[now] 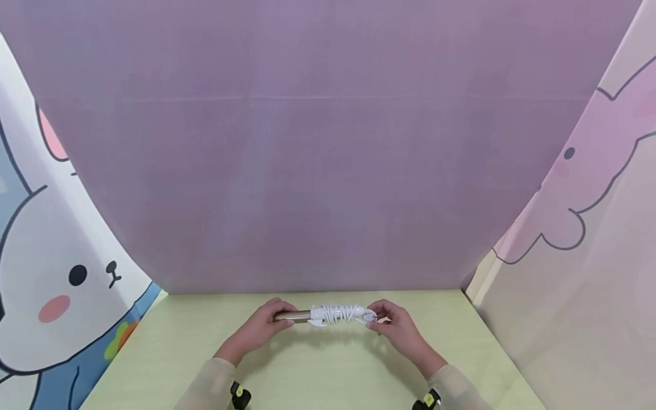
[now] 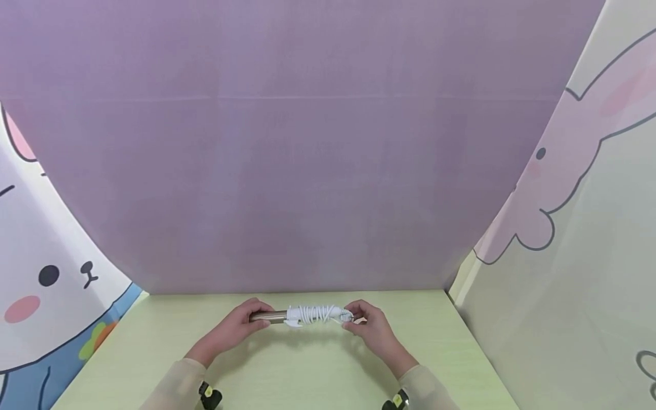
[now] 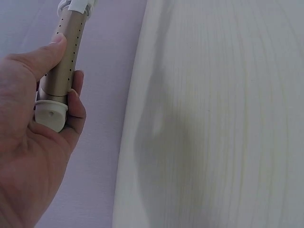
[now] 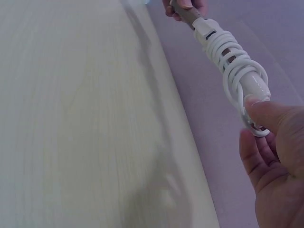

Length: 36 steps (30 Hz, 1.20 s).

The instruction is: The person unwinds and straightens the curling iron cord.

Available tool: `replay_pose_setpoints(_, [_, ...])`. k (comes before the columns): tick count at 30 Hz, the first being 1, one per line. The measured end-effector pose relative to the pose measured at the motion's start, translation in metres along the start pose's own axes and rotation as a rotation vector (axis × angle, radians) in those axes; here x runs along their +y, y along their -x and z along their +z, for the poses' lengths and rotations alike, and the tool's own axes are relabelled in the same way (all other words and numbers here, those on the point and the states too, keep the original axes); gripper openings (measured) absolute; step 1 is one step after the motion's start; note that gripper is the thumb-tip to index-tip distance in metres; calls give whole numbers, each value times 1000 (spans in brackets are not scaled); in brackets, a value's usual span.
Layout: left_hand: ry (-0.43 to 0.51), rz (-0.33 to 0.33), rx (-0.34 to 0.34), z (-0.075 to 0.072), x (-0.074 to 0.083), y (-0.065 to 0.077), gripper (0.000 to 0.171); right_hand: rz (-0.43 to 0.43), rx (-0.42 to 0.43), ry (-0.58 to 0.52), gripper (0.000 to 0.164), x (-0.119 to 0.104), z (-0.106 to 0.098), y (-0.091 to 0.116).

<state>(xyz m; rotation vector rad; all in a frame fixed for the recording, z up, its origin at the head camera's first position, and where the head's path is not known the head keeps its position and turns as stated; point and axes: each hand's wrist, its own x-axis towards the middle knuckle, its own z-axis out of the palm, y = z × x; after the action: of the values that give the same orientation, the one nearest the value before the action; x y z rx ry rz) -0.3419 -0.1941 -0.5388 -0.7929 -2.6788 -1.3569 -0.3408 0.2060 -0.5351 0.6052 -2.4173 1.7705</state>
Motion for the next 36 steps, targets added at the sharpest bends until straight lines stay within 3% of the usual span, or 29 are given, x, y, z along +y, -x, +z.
replay_pose_setpoints(8, [-4,4,19,2,0,0,27,114,-11,17,28,-3,2,-1])
replay_pose_setpoints(19, [11,-10,33,3,1,-1,28,124,40,-26,28,-12,5,-3])
replay_pose_setpoints(36, [24,-19,22,1,4,2,27,177,21,-148,26,-8,6,3])
